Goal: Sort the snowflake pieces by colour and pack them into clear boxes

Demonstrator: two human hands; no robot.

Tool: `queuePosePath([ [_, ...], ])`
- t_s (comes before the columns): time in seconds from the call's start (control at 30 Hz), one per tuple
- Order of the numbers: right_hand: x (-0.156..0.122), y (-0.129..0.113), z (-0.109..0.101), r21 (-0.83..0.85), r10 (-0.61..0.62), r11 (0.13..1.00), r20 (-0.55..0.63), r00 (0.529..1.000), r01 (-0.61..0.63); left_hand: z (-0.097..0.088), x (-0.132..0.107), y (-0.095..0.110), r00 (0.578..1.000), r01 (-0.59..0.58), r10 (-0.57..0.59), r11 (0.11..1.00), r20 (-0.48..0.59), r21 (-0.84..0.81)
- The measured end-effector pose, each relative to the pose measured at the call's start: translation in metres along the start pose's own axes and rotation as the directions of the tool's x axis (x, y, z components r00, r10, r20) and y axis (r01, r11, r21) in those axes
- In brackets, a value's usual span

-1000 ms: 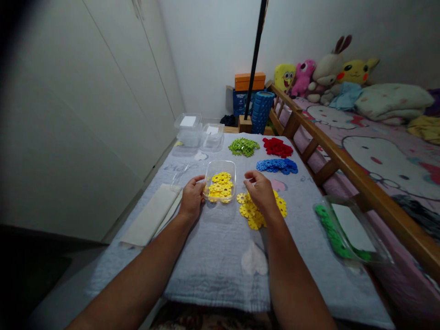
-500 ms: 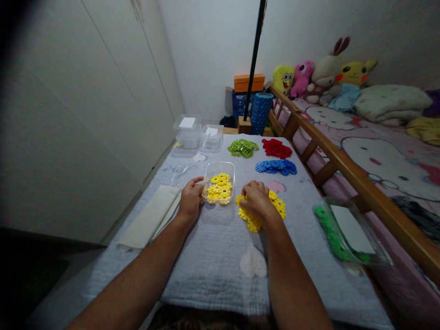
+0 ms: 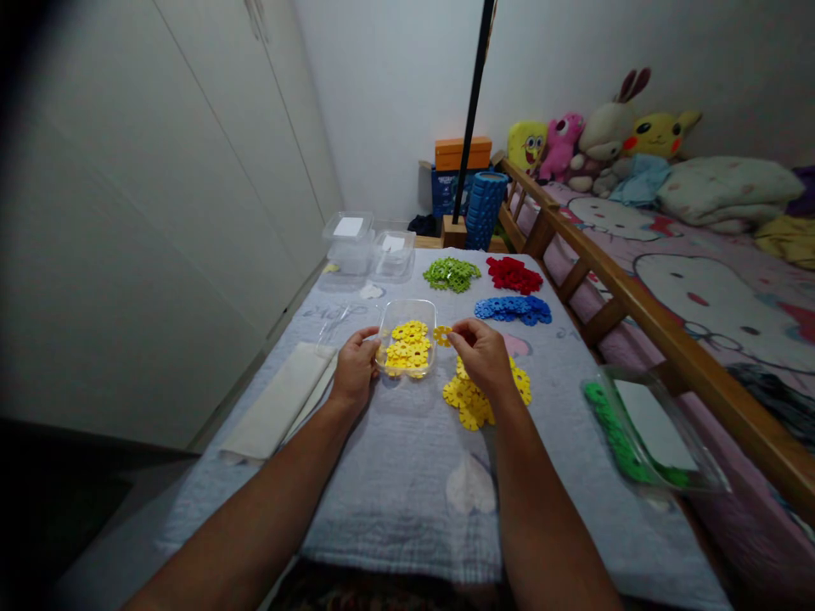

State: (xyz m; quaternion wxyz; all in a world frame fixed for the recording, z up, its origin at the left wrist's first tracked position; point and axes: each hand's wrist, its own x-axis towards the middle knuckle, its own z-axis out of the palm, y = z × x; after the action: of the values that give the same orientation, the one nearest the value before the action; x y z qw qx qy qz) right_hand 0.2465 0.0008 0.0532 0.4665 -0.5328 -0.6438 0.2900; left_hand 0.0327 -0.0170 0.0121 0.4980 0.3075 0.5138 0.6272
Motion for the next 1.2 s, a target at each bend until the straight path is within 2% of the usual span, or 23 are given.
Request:
queuePosePath([
  [0.13,-0.006,-0.01,0.013,0.099,-0.01,0.995,0.033,0.999,0.007,-0.001,0.0,0.0,1.0,-0.002,0.002,1.0,0.007,0.0],
  [0.3,-0.009,-0.012,0.021,0.1,-0.039,0.995,0.089,0.995,0.03,-0.001,0.0,0.0,1.0,0.016,-0.016,1.0,0.008,-0.022],
  [0.43,-0.004,-0.006,0.012,0.041,-0.05,0.998,0.042,0.998,0.048,0.0,-0.001,0.001,1.0,0.015,-0.015,1.0,0.008,-0.01],
  [0.53,0.003,0.005,-0.002,-0.083,-0.02,0.996,-0.052,0.998,0.015,0.0,-0.001,0.001,1.0,0.004,-0.004,1.0,0.008,0.002],
  [0.6,0.007,0.013,-0.013,-0.202,0.011,0.979,-0.075,0.997,-0.026,0.0,-0.001,0.001,1.0,0.004,-0.004,1.0,0.008,0.002],
  [0.7,0.009,0.026,-0.025,-0.436,0.083,0.898,0.024,0.996,-0.064,0.0,0.0,0.0,1.0,0.005,-0.005,1.0,0.009,0.0],
  [0.8,0.009,0.034,-0.03,-0.65,0.163,0.76,0.201,0.966,0.008,0.0,0.0,0.0,1.0,0.0,0.0,1.0,0.01,0.0],
  [0.87,0.008,0.037,-0.03,-0.728,0.216,0.682,0.294,0.931,0.072,0.0,0.0,0.0,1.0,-0.001,0.001,1.0,0.011,-0.004],
  [0.97,0.007,0.038,-0.027,-0.771,0.284,0.629,0.347,0.894,0.099,0.0,-0.001,0.001,1.0,0.008,-0.008,1.0,0.012,-0.016],
  [1.1,0.007,0.039,-0.022,-0.746,0.272,0.659,0.357,0.894,0.098,0.001,-0.001,0.001,1.0,0.013,-0.013,1.0,0.008,-0.02],
  [1.2,0.005,0.036,-0.022,-0.621,0.208,0.78,0.37,0.905,0.075,0.001,-0.001,0.001,1.0,0.012,-0.012,1.0,0.003,-0.02],
])
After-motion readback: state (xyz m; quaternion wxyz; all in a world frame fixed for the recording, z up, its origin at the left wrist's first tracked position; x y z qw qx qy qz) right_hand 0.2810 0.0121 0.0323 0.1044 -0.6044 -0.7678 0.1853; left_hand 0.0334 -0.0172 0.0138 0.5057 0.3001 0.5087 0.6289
